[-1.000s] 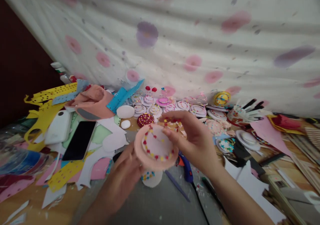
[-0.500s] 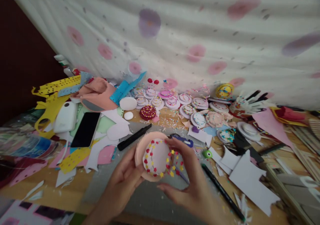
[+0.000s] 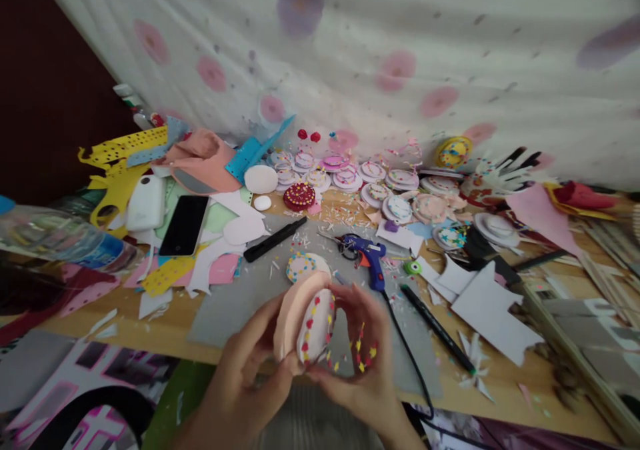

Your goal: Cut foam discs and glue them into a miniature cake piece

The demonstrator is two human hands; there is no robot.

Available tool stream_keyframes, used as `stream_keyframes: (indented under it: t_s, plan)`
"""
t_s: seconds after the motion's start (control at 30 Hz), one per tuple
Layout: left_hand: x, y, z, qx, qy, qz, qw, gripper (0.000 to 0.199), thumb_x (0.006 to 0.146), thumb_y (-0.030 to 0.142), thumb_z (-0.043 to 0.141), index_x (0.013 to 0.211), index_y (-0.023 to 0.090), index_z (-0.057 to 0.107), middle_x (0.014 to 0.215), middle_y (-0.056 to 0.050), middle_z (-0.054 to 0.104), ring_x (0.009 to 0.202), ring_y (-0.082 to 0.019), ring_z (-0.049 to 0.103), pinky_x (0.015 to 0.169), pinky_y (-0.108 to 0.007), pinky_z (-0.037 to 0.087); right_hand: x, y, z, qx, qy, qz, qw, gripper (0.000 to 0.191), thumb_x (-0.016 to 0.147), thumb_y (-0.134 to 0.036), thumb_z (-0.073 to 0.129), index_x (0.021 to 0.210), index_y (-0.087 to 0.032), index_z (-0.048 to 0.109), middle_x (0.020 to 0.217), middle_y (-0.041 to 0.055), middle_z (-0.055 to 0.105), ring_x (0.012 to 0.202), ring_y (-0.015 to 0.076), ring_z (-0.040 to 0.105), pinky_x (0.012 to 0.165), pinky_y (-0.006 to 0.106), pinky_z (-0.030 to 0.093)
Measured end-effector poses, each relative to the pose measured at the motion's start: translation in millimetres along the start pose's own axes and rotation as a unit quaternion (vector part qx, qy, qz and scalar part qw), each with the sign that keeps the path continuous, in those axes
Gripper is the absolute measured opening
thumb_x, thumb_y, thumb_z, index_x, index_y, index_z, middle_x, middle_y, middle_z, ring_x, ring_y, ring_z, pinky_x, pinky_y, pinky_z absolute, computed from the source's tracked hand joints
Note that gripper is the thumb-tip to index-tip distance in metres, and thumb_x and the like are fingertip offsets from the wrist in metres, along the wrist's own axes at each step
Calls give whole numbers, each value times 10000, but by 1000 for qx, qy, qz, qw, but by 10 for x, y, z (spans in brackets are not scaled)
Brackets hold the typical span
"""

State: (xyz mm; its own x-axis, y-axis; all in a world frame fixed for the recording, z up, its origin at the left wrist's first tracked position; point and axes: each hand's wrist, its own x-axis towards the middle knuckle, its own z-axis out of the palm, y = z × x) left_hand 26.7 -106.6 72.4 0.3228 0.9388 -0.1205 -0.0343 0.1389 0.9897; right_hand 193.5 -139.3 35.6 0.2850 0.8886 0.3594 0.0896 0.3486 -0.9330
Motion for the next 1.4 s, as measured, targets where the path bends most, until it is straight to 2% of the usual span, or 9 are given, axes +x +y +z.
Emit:
stream_keyframes:
  t_s: [0.07,0.23,0.33,0.53,0.67,0.8,1.03,1.23,1.4]
  plan:
    - [-17,36,23,-52,13,-44,998,543,802,315,730,1323,289,581,1384,-73,585,1231,-318,582,953,-353,550,-65,38,2,-4,-7,0,1000,854,763,-380,779,1458,-311,287,1384,102,490,1255,285,528,1034,465,481]
    - [4,29,-17,-166,-34,-123,978,558,770,425,743,1281,239,615,1364,-94,594,1270,-354,530,925,-366,548,-184,108,-46,-14,-51,21,998,881,736,-301,806,1460,-290,305,1417,110,451,1313,289,469,1093,467,419]
    - [-6,-53,-36,-220,-35,-165,961,471,834,439,673,1263,249,629,1358,-82,601,1305,-335,496,983,-379,506,-230,113,-22,57,-63,51,995,914,733,-392,812,1470,-294,280,1399,119,470,1310,292,477,1097,470,415]
    - [-35,-265,-33,-333,-134,-185,915,527,792,599,652,1191,256,679,1294,-78,648,1332,-342,469,1113,-474,375,-241,114,167,193,-59,91,975,849,742,-568,759,1412,-287,319,1292,129,578,1249,307,551,1060,507,439]
    - [-22,-235,-41,-309,-87,-190,928,443,748,552,726,1098,281,710,1231,-53,686,1301,-336,505,1082,-480,413,-201,137,188,247,-63,123,959,821,740,-558,769,1387,-302,334,1260,116,636,1252,307,562,1076,537,420]
    - [-2,-208,-27,-280,-64,-184,940,492,735,524,746,1147,262,682,1271,-69,661,1313,-340,491,1093,-482,406,-189,162,164,251,-76,150,953,797,741,-547,773,1374,-293,361,1277,124,650,1256,304,564,1091,536,405]
    - [-7,-617,-103,-320,-43,-170,931,534,746,562,669,1156,220,680,1197,-81,700,1245,-359,552,1095,-501,396,-124,175,136,229,-133,175,948,741,749,-560,760,1340,-299,398,1254,117,663,1225,295,588,1075,506,414]
    - [95,-329,-94,-359,-40,-199,911,442,716,532,672,997,202,760,1111,-67,738,1251,-376,545,1104,-493,385,-52,151,-33,129,-180,149,964,984,715,-529,802,1482,-343,215,1444,105,484,1306,276,493,1097,465,377]
    - [145,-169,-146,-390,-32,-195,899,344,676,506,700,816,201,777,1041,-59,757,1233,-378,559,1092,-495,403,-82,98,-154,39,-147,100,983,832,782,-491,759,1461,-352,299,1440,82,454,1233,246,521,1032,398,440]
